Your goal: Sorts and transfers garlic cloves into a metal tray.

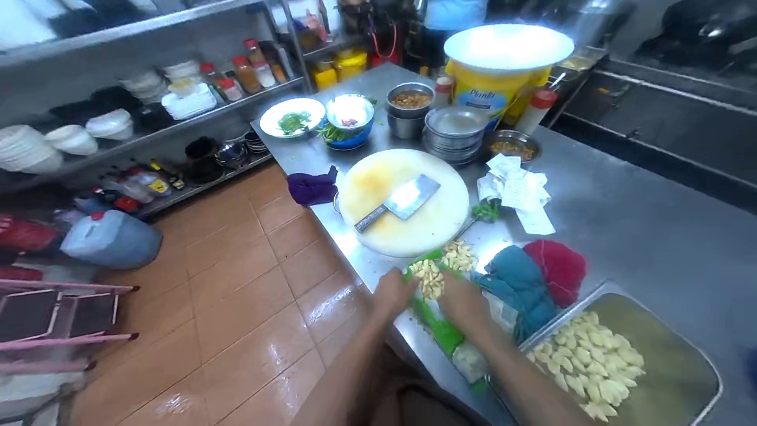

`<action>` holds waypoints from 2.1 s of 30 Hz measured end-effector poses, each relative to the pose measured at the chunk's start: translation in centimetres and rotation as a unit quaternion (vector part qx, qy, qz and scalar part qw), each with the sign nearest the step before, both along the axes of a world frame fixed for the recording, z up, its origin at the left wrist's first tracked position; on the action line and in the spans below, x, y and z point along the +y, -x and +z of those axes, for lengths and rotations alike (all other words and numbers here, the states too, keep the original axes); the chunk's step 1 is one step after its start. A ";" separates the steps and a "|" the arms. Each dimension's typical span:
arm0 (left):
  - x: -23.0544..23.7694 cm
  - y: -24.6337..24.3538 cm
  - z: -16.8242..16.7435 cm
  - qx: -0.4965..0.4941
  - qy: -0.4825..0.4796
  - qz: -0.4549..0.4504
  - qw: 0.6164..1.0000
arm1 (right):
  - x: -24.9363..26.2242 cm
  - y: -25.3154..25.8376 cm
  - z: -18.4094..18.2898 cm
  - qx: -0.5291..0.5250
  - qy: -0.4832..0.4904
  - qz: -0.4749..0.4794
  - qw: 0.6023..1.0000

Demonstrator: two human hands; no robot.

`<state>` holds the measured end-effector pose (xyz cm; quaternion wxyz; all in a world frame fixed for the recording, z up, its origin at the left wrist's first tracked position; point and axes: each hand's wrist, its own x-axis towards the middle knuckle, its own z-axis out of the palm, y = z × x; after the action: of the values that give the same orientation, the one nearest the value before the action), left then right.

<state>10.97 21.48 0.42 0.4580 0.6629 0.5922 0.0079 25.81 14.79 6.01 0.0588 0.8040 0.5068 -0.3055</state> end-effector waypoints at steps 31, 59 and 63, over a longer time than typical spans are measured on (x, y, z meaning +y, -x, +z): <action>5.0 -0.5 -0.8 -0.320 -0.131 -0.363 0.865 | -2.8 1.1 -2.7 -0.186 -0.328 -0.327 0.866; 6.0 -2.6 11.7 -0.414 -0.142 -0.316 0.841 | -4.7 0.2 5.3 -0.002 -0.476 -0.407 0.779; 8.0 -2.8 12.8 -0.411 -0.127 -0.301 0.851 | -2.9 -0.1 6.2 0.032 -0.486 -0.395 0.779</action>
<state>13.82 29.51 13.26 0.5516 0.7972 0.1153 0.2164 25.92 11.86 12.22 -0.4815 0.8454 0.2278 -0.0402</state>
